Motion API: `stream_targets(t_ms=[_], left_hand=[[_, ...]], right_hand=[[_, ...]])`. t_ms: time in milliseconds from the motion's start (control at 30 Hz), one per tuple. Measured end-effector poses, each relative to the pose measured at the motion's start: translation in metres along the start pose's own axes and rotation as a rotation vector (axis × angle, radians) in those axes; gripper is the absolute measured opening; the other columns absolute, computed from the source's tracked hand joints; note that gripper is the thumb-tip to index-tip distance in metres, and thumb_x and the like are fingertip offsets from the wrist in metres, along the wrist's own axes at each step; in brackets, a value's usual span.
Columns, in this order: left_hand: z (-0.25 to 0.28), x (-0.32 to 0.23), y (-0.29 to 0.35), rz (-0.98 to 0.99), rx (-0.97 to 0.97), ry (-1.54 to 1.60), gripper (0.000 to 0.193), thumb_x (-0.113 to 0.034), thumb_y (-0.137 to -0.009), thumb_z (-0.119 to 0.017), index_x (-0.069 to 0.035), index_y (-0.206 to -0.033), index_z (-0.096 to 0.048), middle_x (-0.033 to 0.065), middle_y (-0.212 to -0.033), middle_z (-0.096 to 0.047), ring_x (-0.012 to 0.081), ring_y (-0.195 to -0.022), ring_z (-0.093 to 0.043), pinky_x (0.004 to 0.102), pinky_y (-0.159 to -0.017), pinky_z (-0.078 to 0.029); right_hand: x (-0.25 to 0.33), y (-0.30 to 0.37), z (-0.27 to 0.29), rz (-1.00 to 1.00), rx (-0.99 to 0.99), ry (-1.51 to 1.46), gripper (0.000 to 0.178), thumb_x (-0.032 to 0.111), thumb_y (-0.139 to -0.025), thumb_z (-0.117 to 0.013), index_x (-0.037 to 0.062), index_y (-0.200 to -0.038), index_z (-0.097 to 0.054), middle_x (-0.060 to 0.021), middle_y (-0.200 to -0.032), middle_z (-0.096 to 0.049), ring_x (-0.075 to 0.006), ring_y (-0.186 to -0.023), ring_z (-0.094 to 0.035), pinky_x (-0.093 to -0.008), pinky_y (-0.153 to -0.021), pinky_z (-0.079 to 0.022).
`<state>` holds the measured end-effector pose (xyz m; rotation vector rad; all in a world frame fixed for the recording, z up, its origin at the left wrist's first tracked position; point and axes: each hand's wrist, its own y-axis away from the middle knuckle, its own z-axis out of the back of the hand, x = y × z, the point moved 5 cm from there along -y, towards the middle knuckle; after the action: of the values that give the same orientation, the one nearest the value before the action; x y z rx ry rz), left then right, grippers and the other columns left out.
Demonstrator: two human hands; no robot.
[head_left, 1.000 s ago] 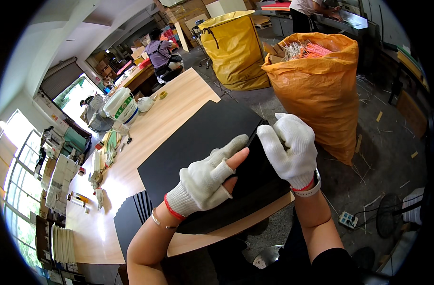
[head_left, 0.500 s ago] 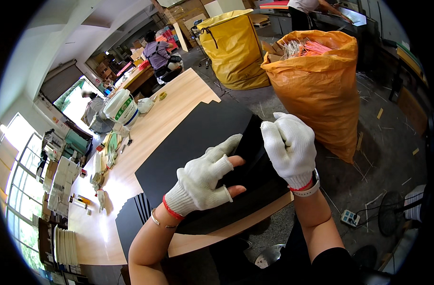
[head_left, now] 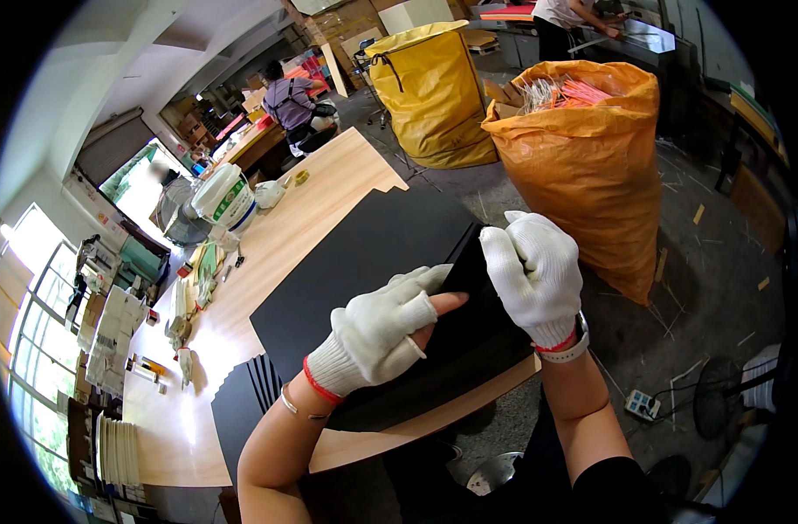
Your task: The person repeatedly picks up small stacks of black rectangular sheets from a table and places them onto a growing pile. The person wears white gloves and handles the sheets with both hands, aligning them carefully. The task is performed in a workshop environment with other workers visible in the background.
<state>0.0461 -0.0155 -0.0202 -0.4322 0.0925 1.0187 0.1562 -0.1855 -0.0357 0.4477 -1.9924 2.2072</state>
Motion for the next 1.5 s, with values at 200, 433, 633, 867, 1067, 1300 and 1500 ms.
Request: stream_targets(t_ms=[200, 433, 633, 867, 1067, 1300, 1500], left_hand=[[-0.002, 0.000, 0.001, 0.114, -0.057, 0.046, 0.053, -0.025, -0.080, -0.090, -0.014, -0.127, -0.068, 0.0277, -0.160, -0.043, 0.0408, -0.124, -0.067, 0.0407, -0.093, -0.062], [0.000, -0.001, 0.000, 0.136, -0.040, 0.150, 0.050, -0.010, -0.083, -0.082, -0.011, -0.132, -0.069, 0.0295, -0.164, -0.037, 0.0443, -0.140, -0.054, 0.0405, -0.112, -0.048], [0.000, -0.010, -0.001, 0.092, -0.053, 0.046, 0.057, 0.001, -0.082, -0.069, -0.014, -0.137, -0.066, 0.0260, -0.156, -0.050, 0.0453, -0.124, -0.065, 0.0414, -0.099, -0.059], [-0.003, -0.002, -0.004, 0.095, -0.036, -0.051, 0.036, -0.002, -0.085, -0.068, -0.008, -0.120, -0.069, 0.0253, -0.150, -0.057, 0.0440, -0.125, -0.064, 0.0420, -0.099, -0.058], [0.000, -0.004, -0.003, 0.142, -0.009, -0.001, 0.037, -0.023, -0.087, -0.080, -0.008, -0.119, -0.068, 0.0271, -0.155, -0.051, 0.0447, -0.130, -0.061, 0.0439, -0.101, -0.057], [-0.001, 0.002, 0.000, 0.175, 0.015, 0.071, 0.045, -0.027, -0.086, -0.085, -0.004, -0.121, -0.068, 0.0338, -0.162, -0.038, 0.0487, -0.140, -0.054, 0.0421, -0.112, -0.049], [0.001, -0.004, -0.001, 0.172, -0.027, 0.060, 0.044, -0.010, -0.091, -0.071, -0.006, -0.134, -0.066, 0.0314, -0.163, -0.039, 0.0438, -0.143, -0.053, 0.0407, -0.111, -0.049]], right_hand=[[0.000, 0.000, 0.001, 0.056, -0.026, 0.015, 0.005, -0.005, -0.088, -0.073, -0.0017, -0.086, -0.070, -0.0083, -0.062, -0.049, -0.0287, -0.053, -0.053, -0.0400, -0.054, -0.043], [0.001, 0.000, 0.001, 0.016, 0.028, 0.000, 0.005, -0.004, -0.088, -0.074, -0.0010, -0.091, -0.072, -0.0076, -0.063, -0.049, -0.0281, -0.053, -0.052, -0.0405, -0.057, -0.045], [0.003, -0.001, 0.001, 0.002, 0.013, 0.033, 0.014, -0.004, -0.087, -0.074, 0.0003, -0.076, -0.068, -0.0083, -0.057, -0.044, -0.0279, -0.049, -0.047, -0.0408, -0.058, -0.047], [-0.003, 0.002, 0.000, -0.067, -0.088, -0.038, 0.026, -0.005, -0.087, -0.074, 0.0014, -0.066, -0.061, -0.0096, -0.054, -0.045, -0.0293, -0.048, -0.051, -0.0424, -0.066, -0.055], [-0.002, 0.001, 0.000, -0.197, -0.066, -0.079, 0.030, -0.002, -0.094, -0.066, 0.0006, -0.065, -0.057, -0.0053, -0.055, -0.049, -0.0212, -0.051, -0.052, -0.0468, -0.081, -0.060], [-0.003, 0.001, 0.001, -0.111, -0.086, -0.097, 0.025, -0.005, -0.088, -0.074, 0.0004, -0.067, -0.062, -0.0096, -0.056, -0.048, -0.0286, -0.050, -0.050, -0.0401, -0.057, -0.046], [0.001, -0.003, 0.002, -0.130, -0.016, -0.038, 0.026, -0.005, -0.088, -0.074, -0.0003, -0.066, -0.061, -0.0078, -0.055, -0.046, -0.0251, -0.049, -0.047, -0.0388, -0.052, -0.037]])
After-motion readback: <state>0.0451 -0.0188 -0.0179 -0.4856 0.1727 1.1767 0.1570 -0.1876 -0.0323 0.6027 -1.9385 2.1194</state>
